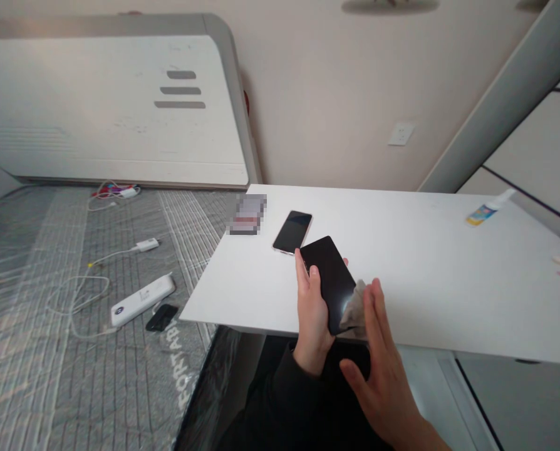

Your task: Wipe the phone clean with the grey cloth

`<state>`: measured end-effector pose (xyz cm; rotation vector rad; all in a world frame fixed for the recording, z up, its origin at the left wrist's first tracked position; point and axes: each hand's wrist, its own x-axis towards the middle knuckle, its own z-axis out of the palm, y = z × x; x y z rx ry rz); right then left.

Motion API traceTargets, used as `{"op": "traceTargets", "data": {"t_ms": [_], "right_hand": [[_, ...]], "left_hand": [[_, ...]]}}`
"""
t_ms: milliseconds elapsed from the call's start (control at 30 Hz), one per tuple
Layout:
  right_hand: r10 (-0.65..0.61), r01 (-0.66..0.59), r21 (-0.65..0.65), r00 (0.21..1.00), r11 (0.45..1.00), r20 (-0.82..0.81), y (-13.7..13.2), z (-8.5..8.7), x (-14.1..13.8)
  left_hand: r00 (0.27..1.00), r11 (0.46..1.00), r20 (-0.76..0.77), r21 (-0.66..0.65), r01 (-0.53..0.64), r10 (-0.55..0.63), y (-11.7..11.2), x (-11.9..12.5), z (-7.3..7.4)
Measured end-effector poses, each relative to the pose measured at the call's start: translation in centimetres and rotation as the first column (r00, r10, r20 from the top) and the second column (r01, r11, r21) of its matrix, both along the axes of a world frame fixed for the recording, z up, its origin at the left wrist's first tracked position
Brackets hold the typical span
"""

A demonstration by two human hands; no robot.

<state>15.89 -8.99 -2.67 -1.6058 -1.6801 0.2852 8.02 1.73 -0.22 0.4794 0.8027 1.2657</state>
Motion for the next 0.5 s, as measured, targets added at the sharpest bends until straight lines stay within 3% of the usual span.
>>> {"op": "traceTargets", "data": {"t_ms": [133,233,333,400,500], "right_hand": [[0.063,-0.065,0.006,0.944,0.998,-0.325,0.9,0.5,0.1],[0.104,-0.111,0.015,0.866,0.994,-0.489,0.3,0.2,-0.2],[0.162,-0.191,0.016,0.778,0.981,-0.608,-0.4,-0.1,-0.7],[0.225,-0.246,0.047,0.771,0.968,-0.595,-0.5,0.0,-0.8],[0.352,-0.328,0.129,0.853,0.936,-0.386,0.1,0.7,-0.4]], "left_hand": [[0.996,0.995,-0.036,0.044,0.085,-0.083,-0.4,0.1,0.3],[0.975,0.994,-0.216,0.089,0.071,-0.05,-0.7,0.1,0.1],[0.909,0.984,-0.417,0.17,0.059,0.017,-0.9,0.1,-0.5],[0.902,0.973,-0.43,0.22,0.068,0.034,-1.1,0.2,-1.4],[0.963,0.962,-0.184,0.151,0.226,-0.197,-1.7,0.5,-3.2]]}}
